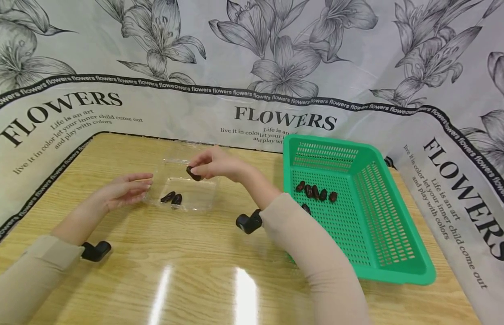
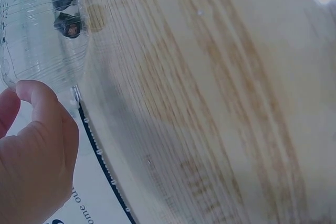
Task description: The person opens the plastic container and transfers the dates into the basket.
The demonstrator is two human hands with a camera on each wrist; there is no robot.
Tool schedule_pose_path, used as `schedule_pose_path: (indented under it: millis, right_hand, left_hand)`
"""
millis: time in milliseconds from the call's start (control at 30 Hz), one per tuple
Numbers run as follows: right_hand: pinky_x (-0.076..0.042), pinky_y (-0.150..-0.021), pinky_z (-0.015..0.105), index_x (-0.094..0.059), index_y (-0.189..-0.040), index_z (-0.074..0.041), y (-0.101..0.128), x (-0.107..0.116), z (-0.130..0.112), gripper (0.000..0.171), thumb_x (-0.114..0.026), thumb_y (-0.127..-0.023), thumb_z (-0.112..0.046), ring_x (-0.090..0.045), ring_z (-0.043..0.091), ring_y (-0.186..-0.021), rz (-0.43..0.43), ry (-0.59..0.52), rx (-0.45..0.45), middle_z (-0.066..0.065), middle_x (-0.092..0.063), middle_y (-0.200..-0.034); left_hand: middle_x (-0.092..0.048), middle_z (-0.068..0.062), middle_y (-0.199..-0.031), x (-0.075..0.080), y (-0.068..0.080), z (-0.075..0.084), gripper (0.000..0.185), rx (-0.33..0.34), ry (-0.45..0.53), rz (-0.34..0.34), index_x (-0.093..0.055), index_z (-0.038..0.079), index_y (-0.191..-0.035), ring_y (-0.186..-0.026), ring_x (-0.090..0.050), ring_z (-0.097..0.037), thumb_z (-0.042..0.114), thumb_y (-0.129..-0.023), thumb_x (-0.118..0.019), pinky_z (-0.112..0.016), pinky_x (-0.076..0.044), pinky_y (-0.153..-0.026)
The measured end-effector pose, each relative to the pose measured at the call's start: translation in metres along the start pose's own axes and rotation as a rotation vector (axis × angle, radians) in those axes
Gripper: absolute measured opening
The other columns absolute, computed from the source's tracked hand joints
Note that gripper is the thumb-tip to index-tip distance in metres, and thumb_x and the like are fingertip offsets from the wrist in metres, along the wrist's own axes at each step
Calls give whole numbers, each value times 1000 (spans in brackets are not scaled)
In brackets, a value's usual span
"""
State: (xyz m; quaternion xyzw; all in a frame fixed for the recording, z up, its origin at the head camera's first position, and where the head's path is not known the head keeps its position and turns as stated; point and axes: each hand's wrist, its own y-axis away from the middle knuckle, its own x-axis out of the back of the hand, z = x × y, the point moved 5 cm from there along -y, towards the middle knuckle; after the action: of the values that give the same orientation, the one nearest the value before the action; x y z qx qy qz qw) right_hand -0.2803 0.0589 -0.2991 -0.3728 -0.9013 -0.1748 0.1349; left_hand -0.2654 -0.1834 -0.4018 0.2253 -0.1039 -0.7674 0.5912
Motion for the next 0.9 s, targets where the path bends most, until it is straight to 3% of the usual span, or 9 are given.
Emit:
schedule_pose_path:
  millis: [267, 567, 900]
  right_hand:
    - [-50, -87, 34, -54, -119, 9, 19, 20, -5, 29, -53, -93, -4, -58, 16, -87, 44, -63, -28, 8, -62, -98]
    - [-51, -85, 33, -53, -117, 12, 41, 45, -2, 27, -52, -93, 0, -61, 15, -86, 110, -206, -64, 6, -62, -98]
    - [-49, -89, 32, -49, -122, 10, 73, 75, 5, 32, -53, -94, -3, -60, 16, -93, 168, -186, -82, 12, -57, -111]
  left_hand:
    - [-57, 1, -105, 4, -3, 2, 62, 15, -17, 4, -23, -1, -145, -82, -60, -5, 1, -92, -54, -16, -51, -68]
    - [-57, 1, -106, 5, -7, 5, 62, 18, -14, -3, -23, -1, -145, -83, -60, -6, 0, -92, -54, -16, -51, -70]
    - [-57, 1, -106, 7, -12, 9, 62, 20, -31, -20, -23, -2, -145, -84, -60, -6, 1, -92, -55, -16, -51, -71]
